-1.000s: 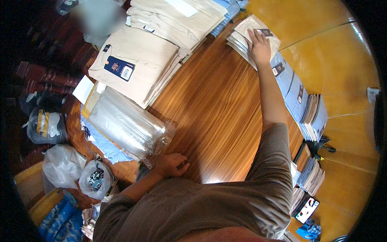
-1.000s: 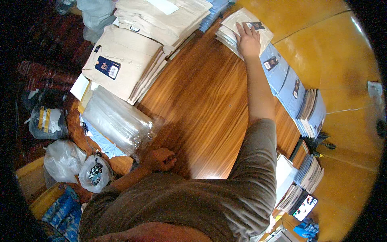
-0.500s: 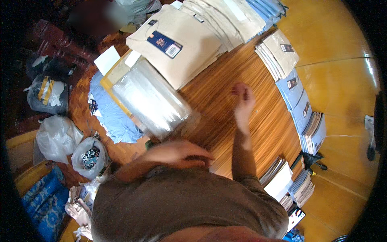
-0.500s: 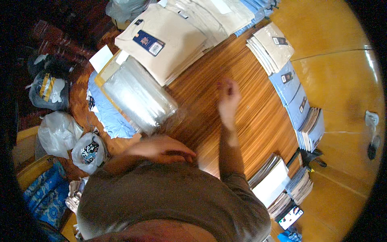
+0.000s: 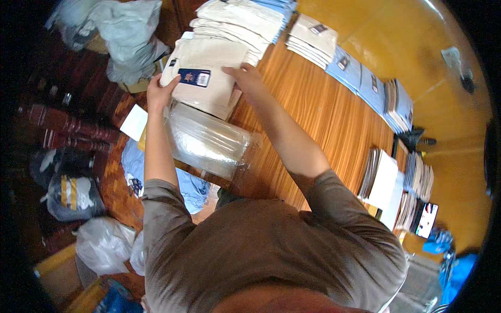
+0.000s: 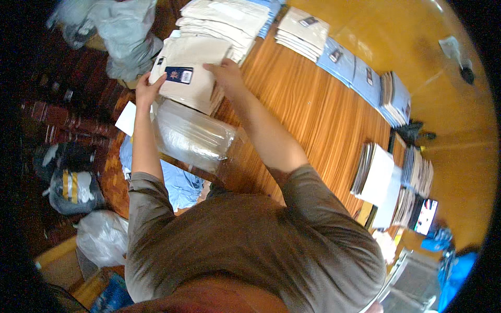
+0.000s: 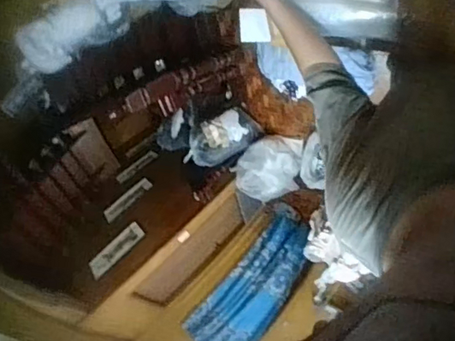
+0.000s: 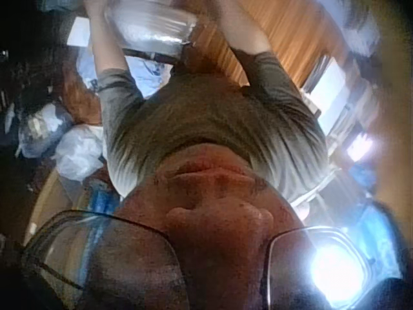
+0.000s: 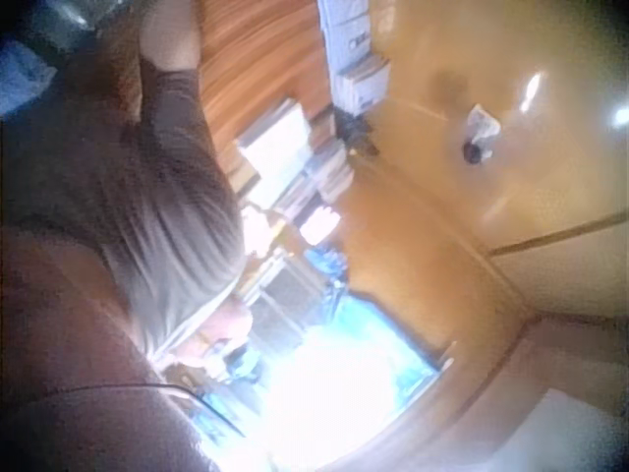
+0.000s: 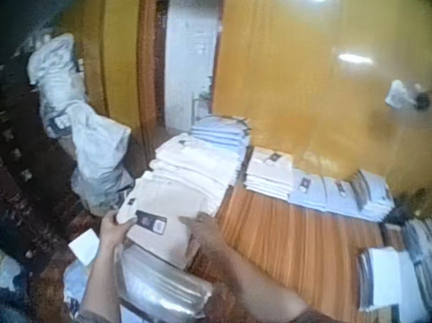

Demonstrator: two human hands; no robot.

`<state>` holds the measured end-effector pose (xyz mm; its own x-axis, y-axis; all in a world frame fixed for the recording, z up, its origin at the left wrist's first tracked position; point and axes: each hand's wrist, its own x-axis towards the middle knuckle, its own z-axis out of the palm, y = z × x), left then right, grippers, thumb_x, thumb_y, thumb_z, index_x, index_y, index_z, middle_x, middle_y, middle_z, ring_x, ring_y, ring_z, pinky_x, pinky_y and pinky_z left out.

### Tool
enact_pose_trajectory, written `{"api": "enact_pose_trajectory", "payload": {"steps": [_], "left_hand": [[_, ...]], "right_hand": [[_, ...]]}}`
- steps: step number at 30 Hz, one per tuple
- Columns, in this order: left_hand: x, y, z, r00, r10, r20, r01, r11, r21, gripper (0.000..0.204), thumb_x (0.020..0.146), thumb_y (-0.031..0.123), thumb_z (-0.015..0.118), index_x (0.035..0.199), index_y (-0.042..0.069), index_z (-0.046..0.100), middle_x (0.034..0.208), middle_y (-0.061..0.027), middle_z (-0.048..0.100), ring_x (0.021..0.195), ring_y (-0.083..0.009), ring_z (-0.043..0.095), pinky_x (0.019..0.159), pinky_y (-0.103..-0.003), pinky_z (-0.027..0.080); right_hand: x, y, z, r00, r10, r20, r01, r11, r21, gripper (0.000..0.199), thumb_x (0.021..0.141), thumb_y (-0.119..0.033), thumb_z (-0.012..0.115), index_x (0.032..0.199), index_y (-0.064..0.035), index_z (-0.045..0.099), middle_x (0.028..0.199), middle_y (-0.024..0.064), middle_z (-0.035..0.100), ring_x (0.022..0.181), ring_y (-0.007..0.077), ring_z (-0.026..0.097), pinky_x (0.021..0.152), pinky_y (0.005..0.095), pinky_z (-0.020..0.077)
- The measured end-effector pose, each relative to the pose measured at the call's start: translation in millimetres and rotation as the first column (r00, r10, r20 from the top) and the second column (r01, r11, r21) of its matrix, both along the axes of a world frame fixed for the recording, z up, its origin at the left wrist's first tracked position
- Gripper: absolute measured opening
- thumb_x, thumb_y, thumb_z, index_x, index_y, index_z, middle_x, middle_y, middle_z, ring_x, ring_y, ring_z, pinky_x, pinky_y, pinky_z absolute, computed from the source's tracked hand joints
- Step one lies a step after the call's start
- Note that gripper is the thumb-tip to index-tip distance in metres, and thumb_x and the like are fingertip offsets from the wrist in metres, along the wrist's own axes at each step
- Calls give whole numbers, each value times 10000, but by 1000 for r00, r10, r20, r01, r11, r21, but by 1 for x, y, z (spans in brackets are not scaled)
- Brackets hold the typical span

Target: The person places folded shirts into clear plastic bags, seals the bags by hand, and stacks the packaged shirts on a table.

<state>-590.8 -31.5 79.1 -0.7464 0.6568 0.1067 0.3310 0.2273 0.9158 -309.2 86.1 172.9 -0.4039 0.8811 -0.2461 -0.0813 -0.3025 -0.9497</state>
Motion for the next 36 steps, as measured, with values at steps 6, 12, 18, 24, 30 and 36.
{"api": "enact_pose_trajectory", "payload": {"steps": [6, 12, 18, 24, 30, 36], "left_hand": [[14, -2, 32, 988, 85, -130, -88, 996, -14, 827, 815, 429, 908, 1364, -106, 596, 1317, -259, 672, 1192, -339, 650, 1058, -410, 492], [289, -69, 46, 712, -216, 668, -293, 773, 562, 312, 1106, 257, 543, 1318, 35, 600, 1096, -56, 657, 989, -187, 635, 906, -329, 517], [376, 15, -26, -212, -954, 210, -400, 281, 873, 540, 1102, 365, 419, 1548, 66, 472, 1530, -136, 559, 1416, -313, 514, 1202, -494, 404], [434, 14, -47, 21, -929, 370, -358, 338, 870, 886, 992, 665, 526, 1634, 81, 347, 1604, -167, 473, 1419, -377, 502, 1190, -585, 409], [462, -65, -70, -392, -693, 605, -79, 681, 728, 727, 1075, 538, 426, 1594, 29, 411, 1547, -221, 539, 1377, -415, 556, 1230, -539, 373], [455, -98, -33, 198, -330, 923, 549, 817, 175, 397, 996, 90, 707, 1373, -8, 628, 1222, -117, 748, 1026, -203, 753, 915, -371, 620]], "right_hand": [[-31, -7, 12, 996, -86, 19, 87, 996, -28, 506, 758, -13, 868, 1193, 99, 636, 1100, 212, 745, 953, 319, 746, 829, 400, 609], [-2, 2, 12, 975, -194, 110, 187, 980, 72, 582, 789, 11, 844, 1274, 109, 538, 1181, 267, 706, 1042, 381, 733, 842, 465, 635], [91, -26, 6, 984, -166, -68, 162, 985, -61, 444, 816, 22, 814, 1214, 71, 624, 1119, 215, 742, 955, 331, 746, 791, 434, 631], [301, -94, -41, 963, -250, 101, 250, 968, 11, 496, 900, -44, 810, 1327, 53, 579, 1208, 197, 721, 1029, 266, 727, 860, 365, 614], [449, -157, -121, 953, -222, 208, 225, 974, 6, 548, 916, -110, 831, 1352, 49, 538, 1288, 178, 698, 1150, 260, 685, 965, 376, 578], [477, -183, -65, 353, -534, 769, -170, 771, 613, 667, 826, -296, 902, 1318, 39, 602, 1167, 234, 709, 1136, 396, 669, 1006, 462, 542]]}}
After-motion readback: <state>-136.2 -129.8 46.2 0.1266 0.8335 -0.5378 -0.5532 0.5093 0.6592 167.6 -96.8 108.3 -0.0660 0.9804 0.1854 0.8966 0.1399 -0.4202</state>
